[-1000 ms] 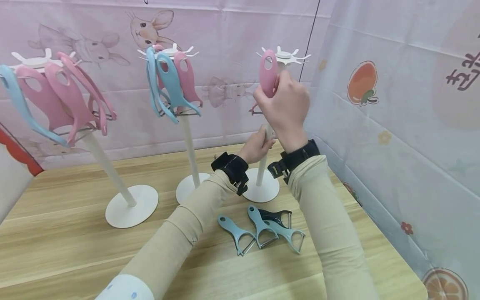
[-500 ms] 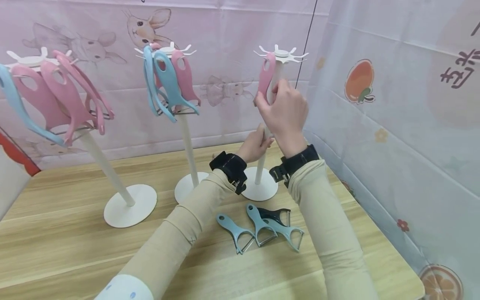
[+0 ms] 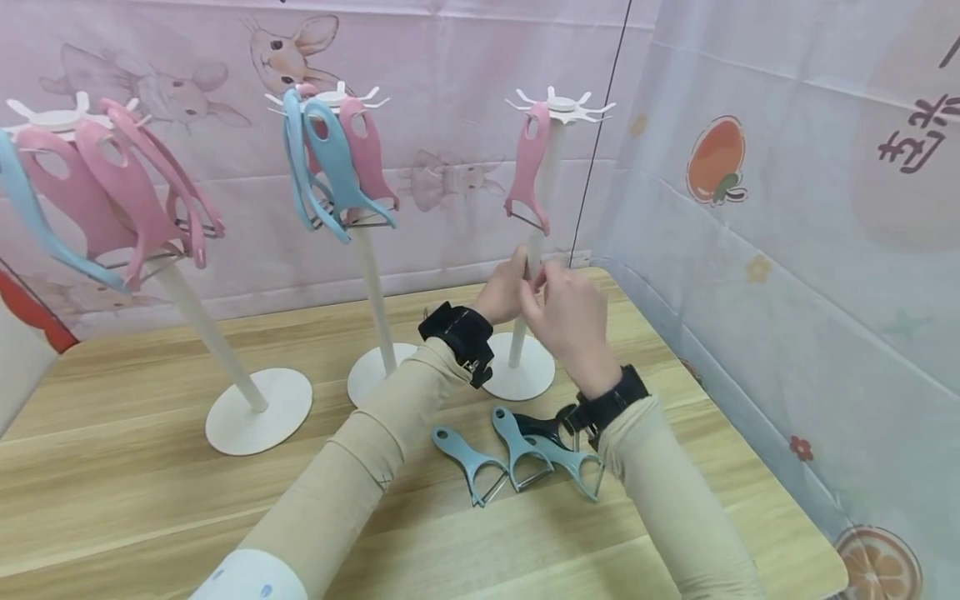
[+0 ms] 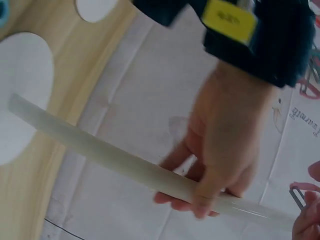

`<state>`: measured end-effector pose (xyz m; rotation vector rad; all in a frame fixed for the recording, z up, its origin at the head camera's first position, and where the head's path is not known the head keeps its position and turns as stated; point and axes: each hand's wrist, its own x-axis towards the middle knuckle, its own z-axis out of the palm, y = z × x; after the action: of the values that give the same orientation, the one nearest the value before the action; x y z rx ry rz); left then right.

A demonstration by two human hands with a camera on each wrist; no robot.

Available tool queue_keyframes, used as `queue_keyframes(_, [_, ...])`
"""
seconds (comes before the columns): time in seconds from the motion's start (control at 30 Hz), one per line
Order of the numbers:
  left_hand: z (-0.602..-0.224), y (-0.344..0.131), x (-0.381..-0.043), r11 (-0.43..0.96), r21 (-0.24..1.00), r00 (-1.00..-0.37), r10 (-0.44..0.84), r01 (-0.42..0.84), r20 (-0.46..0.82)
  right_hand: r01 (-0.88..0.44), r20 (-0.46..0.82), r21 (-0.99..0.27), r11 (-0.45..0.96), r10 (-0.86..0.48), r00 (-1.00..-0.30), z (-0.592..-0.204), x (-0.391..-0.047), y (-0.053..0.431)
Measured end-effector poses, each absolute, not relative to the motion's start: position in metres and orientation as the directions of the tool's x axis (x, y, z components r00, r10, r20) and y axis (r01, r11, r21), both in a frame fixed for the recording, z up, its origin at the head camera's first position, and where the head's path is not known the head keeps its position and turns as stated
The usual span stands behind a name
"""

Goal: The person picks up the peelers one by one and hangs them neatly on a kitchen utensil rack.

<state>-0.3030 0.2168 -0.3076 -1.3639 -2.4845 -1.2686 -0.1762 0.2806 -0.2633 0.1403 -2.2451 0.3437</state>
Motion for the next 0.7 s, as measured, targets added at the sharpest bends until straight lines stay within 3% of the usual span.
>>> queue_keyframes(0.2, [-0.307, 0.214, -0.301, 0.271, 0.62, -0.595, 0.695, 0.737, 0.404, -0.101, 0.48, -0.203, 0.974, 0.009, -0.877, -0.291, -0.161, 0.277])
queue_keyframes(0.3, [-0.307, 0.213, -0.302, 0.266, 0.601, -0.583, 0.692, 0.754, 0.425, -0.077, 0.316, -0.177, 0.981, -0.018, -0.949, -0.308, -0.155, 0.272])
queue_keyframes(0.47, [-0.308, 0.213, -0.302, 0.259, 0.59, -0.572, 0.695, 0.765, 0.436, -0.117, 0.169, -0.144, 0.983, -0.092, -0.981, -0.338, -0.149, 0.267])
queue_keyframes(0.7, [-0.307, 0.213, -0.3, 0.259, 0.634, -0.592, 0.704, 0.728, 0.392, -0.103, 0.041, -0.15, 0.983, -0.098, -0.994, -0.362, -0.146, 0.26])
